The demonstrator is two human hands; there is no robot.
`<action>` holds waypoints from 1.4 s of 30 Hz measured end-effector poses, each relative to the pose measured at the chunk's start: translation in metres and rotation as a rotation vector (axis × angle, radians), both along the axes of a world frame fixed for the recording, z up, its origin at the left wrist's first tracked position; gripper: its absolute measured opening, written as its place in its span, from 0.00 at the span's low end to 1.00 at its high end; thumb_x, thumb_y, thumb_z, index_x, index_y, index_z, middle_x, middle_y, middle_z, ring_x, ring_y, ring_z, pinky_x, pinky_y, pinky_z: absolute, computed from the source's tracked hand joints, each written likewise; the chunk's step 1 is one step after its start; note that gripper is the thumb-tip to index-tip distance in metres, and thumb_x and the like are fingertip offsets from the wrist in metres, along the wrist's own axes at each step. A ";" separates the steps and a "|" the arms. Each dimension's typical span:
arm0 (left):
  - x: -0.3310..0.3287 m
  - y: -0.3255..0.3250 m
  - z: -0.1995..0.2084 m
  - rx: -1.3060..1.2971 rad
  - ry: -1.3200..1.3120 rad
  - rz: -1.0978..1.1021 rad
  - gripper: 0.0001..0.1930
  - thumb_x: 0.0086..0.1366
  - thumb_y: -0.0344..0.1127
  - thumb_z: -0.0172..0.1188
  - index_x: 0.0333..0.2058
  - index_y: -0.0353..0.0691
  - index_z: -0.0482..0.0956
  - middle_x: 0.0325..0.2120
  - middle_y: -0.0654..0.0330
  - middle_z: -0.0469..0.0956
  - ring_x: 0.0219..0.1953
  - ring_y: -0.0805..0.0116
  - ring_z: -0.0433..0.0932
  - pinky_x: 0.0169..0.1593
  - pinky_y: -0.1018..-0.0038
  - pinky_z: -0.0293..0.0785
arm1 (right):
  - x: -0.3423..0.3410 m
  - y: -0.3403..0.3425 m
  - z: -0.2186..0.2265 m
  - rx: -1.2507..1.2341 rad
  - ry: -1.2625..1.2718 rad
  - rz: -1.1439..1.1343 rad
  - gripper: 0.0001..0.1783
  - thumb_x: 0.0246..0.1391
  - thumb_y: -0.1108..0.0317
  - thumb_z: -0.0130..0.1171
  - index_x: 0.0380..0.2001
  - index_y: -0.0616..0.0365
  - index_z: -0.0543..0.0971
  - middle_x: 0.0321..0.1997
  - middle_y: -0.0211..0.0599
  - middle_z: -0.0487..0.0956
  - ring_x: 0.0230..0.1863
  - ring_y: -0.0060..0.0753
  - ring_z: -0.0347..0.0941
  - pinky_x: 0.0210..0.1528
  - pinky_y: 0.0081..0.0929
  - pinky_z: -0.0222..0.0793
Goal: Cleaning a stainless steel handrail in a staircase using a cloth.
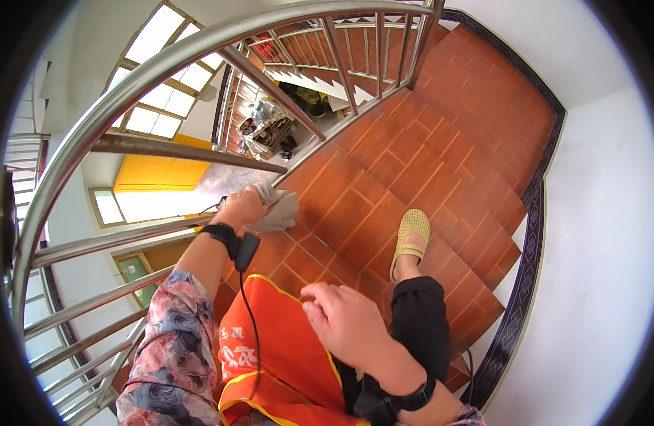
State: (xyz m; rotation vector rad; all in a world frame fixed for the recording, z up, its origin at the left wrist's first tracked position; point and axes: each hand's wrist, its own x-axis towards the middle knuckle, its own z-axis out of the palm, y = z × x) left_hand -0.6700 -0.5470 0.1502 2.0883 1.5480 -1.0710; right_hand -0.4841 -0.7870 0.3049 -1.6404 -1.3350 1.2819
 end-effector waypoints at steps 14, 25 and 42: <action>0.060 -0.047 0.012 0.388 -0.320 -0.468 0.15 0.55 0.33 0.49 0.41 0.33 0.71 0.38 0.50 0.76 0.42 0.58 0.73 0.44 0.63 0.65 | -0.001 -0.005 0.001 0.070 -0.080 0.066 0.10 0.50 0.65 0.54 0.35 0.55 0.72 0.27 0.38 0.76 0.31 0.42 0.73 0.34 0.34 0.68; 0.137 0.054 -0.119 0.223 -0.018 -0.099 0.36 0.55 0.61 0.51 0.50 0.34 0.70 0.45 0.51 0.73 0.47 0.53 0.71 0.47 0.60 0.65 | 0.063 -0.007 0.009 -0.058 -0.024 -0.081 0.10 0.52 0.69 0.54 0.37 0.61 0.75 0.27 0.44 0.74 0.27 0.44 0.71 0.31 0.33 0.68; 0.093 -0.004 -0.108 0.391 0.269 -0.776 0.23 0.59 0.38 0.48 0.49 0.28 0.69 0.46 0.35 0.70 0.52 0.42 0.68 0.52 0.51 0.63 | 0.039 0.004 0.004 -0.112 0.043 -0.168 0.12 0.49 0.67 0.57 0.38 0.57 0.73 0.24 0.36 0.75 0.28 0.36 0.73 0.31 0.29 0.69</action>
